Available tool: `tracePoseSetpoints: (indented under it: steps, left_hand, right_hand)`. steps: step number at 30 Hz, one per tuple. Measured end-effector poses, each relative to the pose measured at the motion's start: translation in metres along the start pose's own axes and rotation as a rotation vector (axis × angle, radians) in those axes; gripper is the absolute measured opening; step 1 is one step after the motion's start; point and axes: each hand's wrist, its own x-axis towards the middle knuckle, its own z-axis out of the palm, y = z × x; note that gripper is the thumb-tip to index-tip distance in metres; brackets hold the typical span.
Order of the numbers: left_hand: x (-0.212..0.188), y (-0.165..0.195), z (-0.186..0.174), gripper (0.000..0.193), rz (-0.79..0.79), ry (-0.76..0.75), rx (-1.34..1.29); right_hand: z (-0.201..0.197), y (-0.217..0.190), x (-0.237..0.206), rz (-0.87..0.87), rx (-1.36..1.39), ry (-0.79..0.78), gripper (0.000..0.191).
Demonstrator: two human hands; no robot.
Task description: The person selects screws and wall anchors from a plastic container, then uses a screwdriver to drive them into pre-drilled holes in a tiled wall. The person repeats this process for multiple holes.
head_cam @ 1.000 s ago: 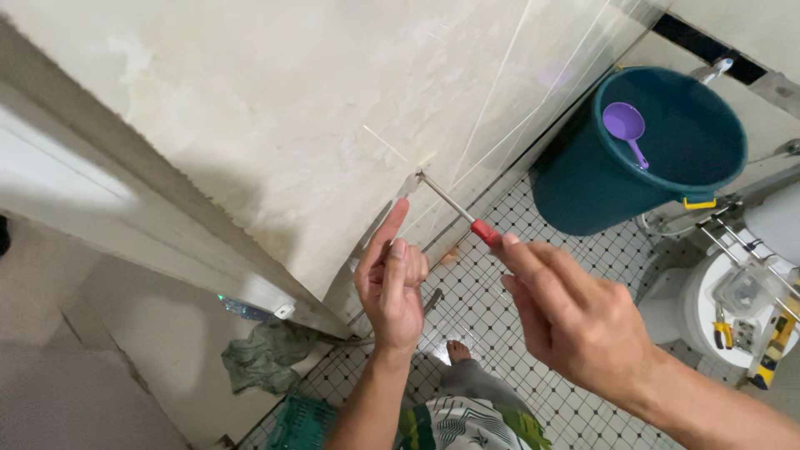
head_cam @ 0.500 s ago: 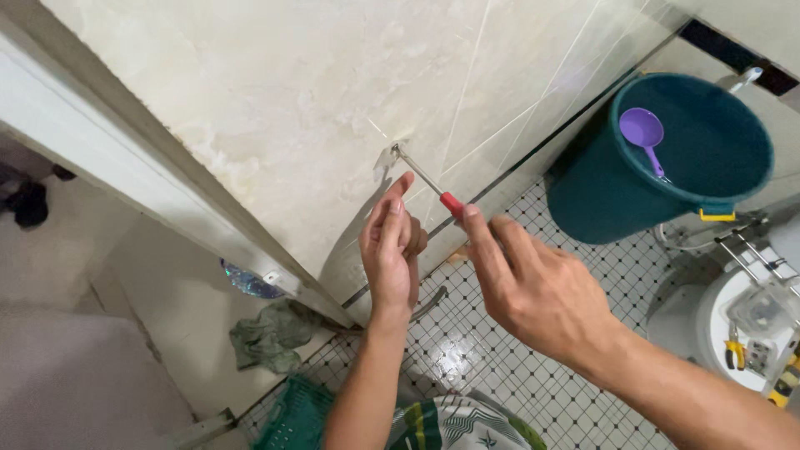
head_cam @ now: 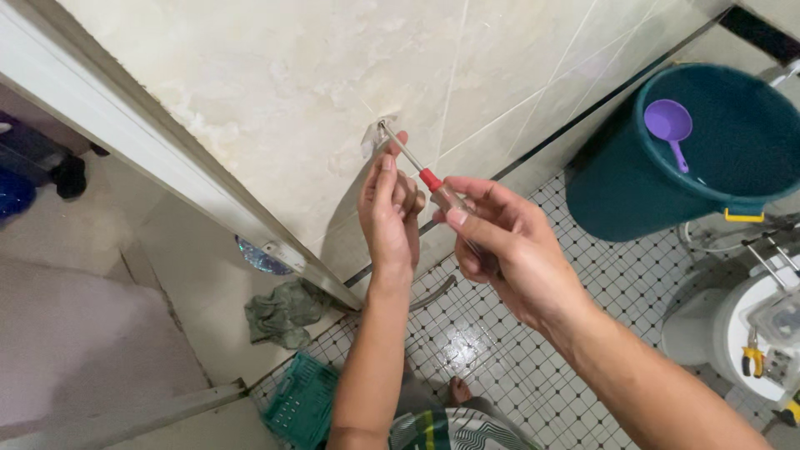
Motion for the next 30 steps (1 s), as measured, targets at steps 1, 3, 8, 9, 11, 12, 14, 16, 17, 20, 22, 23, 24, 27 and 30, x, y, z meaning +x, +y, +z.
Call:
tracePoseSetpoints:
  steps: [1,3,8,9,11,12,14,16,17,20,22,23,24,27,30]
  left_hand:
    - [-0.002,0.002,-0.001,0.04,-0.01,0.01,0.005]
    - [-0.003,0.006,-0.001,0.04,-0.014,0.028,-0.003]
    - [-0.006,0.016,-0.009,0.042,0.0,-0.012,0.042]
    - [-0.004,0.018,-0.012,0.043,0.015,-0.035,0.056]
    - [0.0,0.02,-0.017,0.043,0.055,-0.062,0.077]
    - [-0.001,0.02,-0.019,0.044,0.069,-0.07,0.088]
    - [0.002,0.019,-0.023,0.044,0.062,-0.09,0.079]
    - [0.005,0.016,-0.022,0.044,0.077,-0.095,0.064]
    - [0.005,0.014,-0.022,0.044,0.085,-0.085,0.064]
    - [0.001,0.007,-0.017,0.044,0.078,-0.051,0.076]
    - [-0.002,0.006,-0.015,0.044,0.089,-0.04,0.105]
    - [-0.003,0.006,-0.016,0.044,0.107,-0.042,0.132]
    - [-0.003,0.007,-0.016,0.044,0.129,-0.047,0.155]
    - [-0.006,0.009,-0.02,0.044,0.192,-0.067,0.247]
    - [-0.007,0.013,-0.024,0.044,0.281,-0.088,0.355]
  right_hand:
    - [0.001,0.0,-0.006,-0.236,-0.351,0.035,0.042]
    - [0.001,0.0,-0.017,-0.713,-1.073,0.107,0.043]
    - [0.004,0.007,-0.017,-1.001,-1.742,0.063,0.048]
    - [0.005,0.009,-0.013,-1.012,-1.757,0.064,0.046]
    - [0.006,0.013,-0.009,-1.014,-1.545,0.103,0.04]
    - [0.006,0.015,-0.008,-1.003,-1.44,0.118,0.037]
    - [0.007,0.017,-0.003,-0.697,-1.007,0.162,0.037]
    - [0.005,0.015,-0.001,-0.367,-0.583,0.135,0.04]
    - [0.005,0.014,0.0,-0.249,-0.41,0.121,0.041]
    - [0.003,0.009,-0.001,-0.178,-0.268,0.076,0.044]
    - [0.003,0.009,-0.004,-0.261,-0.413,0.074,0.047]
    - [0.004,0.009,-0.006,-0.337,-0.554,0.087,0.048]
    - [0.005,0.011,-0.008,-0.493,-0.821,0.112,0.049]
    - [0.008,0.012,-0.009,-0.991,-1.671,0.104,0.052]
    - [0.009,0.01,-0.003,-0.99,-1.694,0.083,0.055]
